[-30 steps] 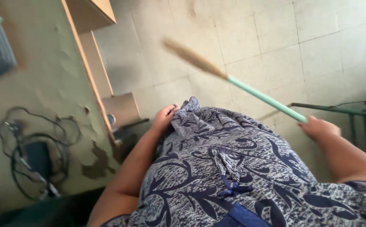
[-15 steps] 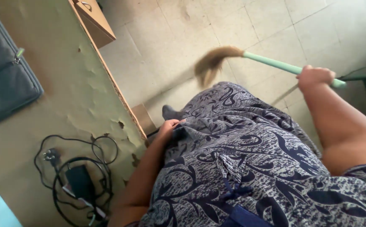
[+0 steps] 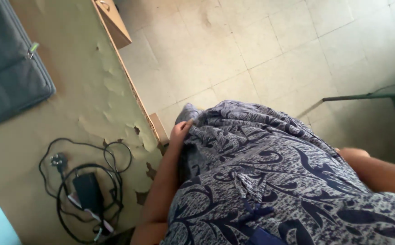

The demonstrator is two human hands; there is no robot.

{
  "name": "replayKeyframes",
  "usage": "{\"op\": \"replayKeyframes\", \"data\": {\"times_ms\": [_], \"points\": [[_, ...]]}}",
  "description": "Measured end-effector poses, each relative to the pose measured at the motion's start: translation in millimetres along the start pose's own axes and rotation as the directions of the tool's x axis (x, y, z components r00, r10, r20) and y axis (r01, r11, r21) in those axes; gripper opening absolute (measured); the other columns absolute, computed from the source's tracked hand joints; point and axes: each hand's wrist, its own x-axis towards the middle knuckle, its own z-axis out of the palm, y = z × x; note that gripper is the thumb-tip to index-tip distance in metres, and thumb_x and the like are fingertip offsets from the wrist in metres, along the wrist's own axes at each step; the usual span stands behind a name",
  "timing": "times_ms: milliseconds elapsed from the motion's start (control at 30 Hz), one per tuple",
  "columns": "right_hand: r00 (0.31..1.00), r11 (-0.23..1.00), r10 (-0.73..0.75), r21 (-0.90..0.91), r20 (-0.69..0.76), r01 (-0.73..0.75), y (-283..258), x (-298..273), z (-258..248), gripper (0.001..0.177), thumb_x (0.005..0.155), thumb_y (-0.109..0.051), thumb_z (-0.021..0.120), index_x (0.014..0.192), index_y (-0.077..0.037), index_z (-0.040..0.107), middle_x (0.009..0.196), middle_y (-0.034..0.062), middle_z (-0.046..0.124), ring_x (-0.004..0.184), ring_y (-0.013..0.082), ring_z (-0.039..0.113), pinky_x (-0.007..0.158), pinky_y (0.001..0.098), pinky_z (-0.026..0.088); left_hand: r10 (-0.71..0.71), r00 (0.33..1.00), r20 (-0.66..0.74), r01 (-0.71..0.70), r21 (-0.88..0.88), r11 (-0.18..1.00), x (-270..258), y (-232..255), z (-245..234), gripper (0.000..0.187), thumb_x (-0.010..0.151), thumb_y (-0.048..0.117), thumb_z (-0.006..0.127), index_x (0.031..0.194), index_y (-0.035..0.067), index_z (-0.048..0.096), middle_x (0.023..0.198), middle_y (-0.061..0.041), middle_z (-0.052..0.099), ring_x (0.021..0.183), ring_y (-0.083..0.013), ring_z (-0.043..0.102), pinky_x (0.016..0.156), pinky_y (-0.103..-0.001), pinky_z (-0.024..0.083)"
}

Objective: Sweeping the floor of a room and hallway using a broom.

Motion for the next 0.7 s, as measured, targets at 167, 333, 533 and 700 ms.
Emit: {"op": "replayKeyframes", "data": {"times_ms": [167,333,533,700], "points": [[0.994,0.992,0.091,-0.083,-0.066,-0.097,-4,75,-125,0.030,0.098,-0.035,0.057,0.122,-0.027,0.073,0.126,0.0026,0.074,0.119,0.0222,0.073,0.095,0.0432,0.061,0.064,0.982,0.178,-0.057,-0.046,0.997,5,-56,28,0.043,0.096,0.042,0.062,0.106,0.002,0.074,0.091,-0.006,0.076,0.085,-0.0134,0.067,0.081,-0.030,0.052],[0.917,0.952,0.305,0.073,-0.258,-0.296,9,86,-269,0.041,0.097,-0.051,0.062,0.123,-0.022,0.076,0.122,0.0044,0.076,0.112,0.0276,0.073,0.089,0.0527,0.053,0.141,0.954,0.263,-0.180,0.131,0.975,-21,-74,48,0.030,0.086,0.026,0.068,0.097,0.000,0.073,0.089,-0.015,0.076,0.084,-0.0228,0.071,0.079,-0.035,0.055],[0.837,0.963,0.260,0.190,-0.481,-0.190,-43,78,-320,0.051,0.108,-0.058,0.049,0.121,-0.012,0.069,0.102,0.0145,0.080,0.093,0.0355,0.077,0.073,0.0530,0.058,0.040,0.969,0.242,-0.079,0.152,0.985,-5,-87,83,0.036,0.091,0.035,0.064,0.100,0.001,0.074,0.092,-0.014,0.074,0.086,-0.0250,0.071,0.080,-0.037,0.053],[0.929,0.961,0.170,0.263,-0.329,-0.083,-78,35,-302,0.056,0.105,-0.063,0.042,0.124,-0.014,0.061,0.098,0.0156,0.078,0.087,0.0346,0.077,0.071,0.0527,0.061,-0.009,0.981,0.195,-0.012,0.107,0.994,2,-13,97,0.055,0.096,0.052,0.061,0.094,-0.001,0.073,0.084,-0.018,0.070,0.080,-0.0271,0.069,0.080,-0.037,0.052]]}}
